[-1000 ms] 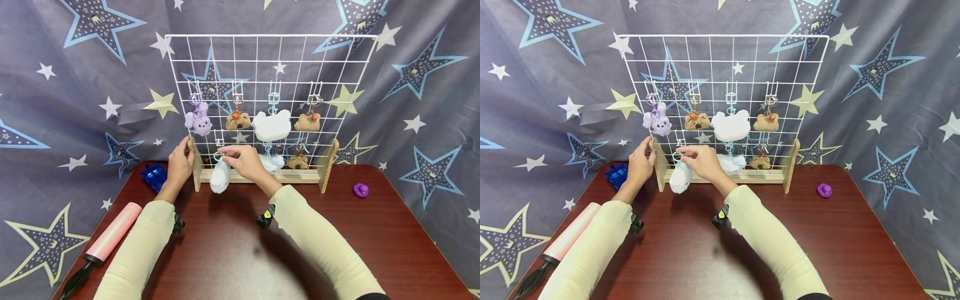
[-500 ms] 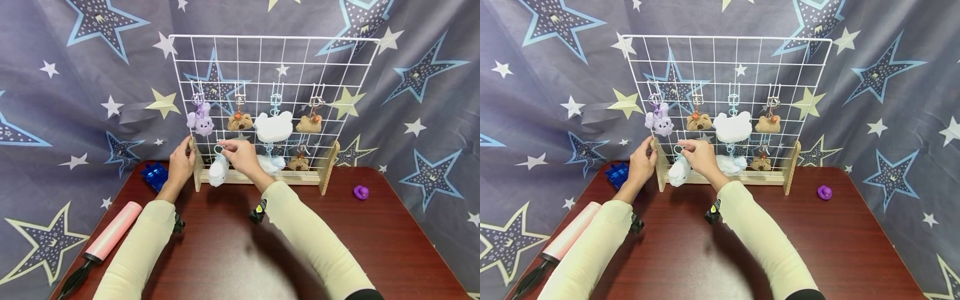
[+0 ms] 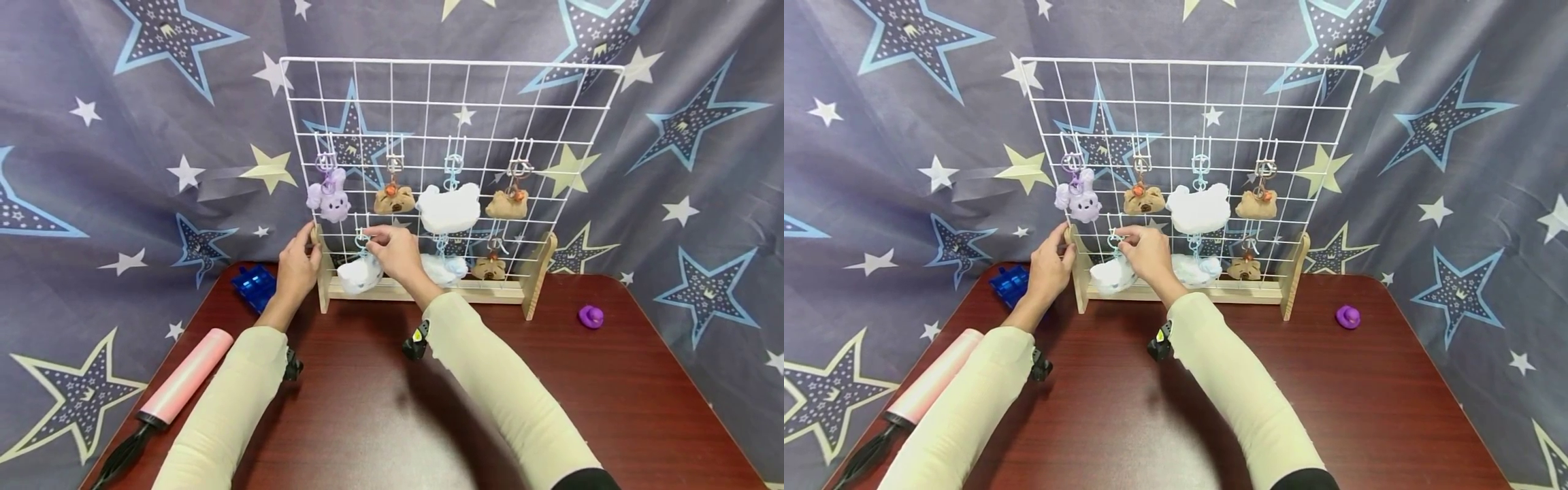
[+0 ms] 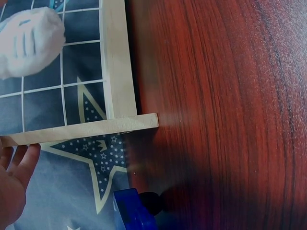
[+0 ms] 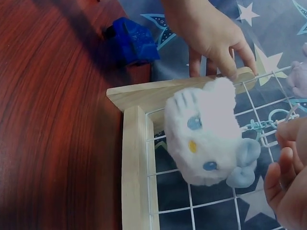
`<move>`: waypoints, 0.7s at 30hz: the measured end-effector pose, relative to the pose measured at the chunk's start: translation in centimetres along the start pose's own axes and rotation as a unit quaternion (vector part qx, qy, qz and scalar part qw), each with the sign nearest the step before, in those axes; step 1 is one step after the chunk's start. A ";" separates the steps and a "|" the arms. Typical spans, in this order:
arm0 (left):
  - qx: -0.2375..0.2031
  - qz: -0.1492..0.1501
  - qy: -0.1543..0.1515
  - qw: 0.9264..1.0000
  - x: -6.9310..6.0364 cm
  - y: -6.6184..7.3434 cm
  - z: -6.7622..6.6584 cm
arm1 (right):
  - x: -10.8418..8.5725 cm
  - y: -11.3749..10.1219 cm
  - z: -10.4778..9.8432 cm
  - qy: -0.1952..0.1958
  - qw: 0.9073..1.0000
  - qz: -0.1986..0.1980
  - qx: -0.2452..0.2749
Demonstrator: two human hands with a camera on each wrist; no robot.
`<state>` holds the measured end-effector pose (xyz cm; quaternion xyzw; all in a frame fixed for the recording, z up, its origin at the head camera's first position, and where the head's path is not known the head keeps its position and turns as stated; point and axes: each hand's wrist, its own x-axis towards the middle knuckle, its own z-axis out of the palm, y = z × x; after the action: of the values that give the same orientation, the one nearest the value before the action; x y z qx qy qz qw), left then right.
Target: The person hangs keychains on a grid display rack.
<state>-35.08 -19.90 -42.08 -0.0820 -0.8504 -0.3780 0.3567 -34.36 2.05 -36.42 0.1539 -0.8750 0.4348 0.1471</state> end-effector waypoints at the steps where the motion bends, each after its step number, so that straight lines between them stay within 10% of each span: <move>1: 0.000 0.000 0.000 1.000 0.0 0.0 0.0 | 0.0 0.0 0.0 0.002 1.000 0.001 -0.001; 21: -0.023 -0.062 -0.043 0.997 0.0 1.9 -0.6 | -4.4 2.0 -4.3 -0.044 0.998 -0.037 -0.002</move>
<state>-33.94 -18.96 -40.69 -0.0532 -0.8597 -0.4147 0.2936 -30.65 7.30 -37.11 0.2047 -0.8753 0.4200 0.1246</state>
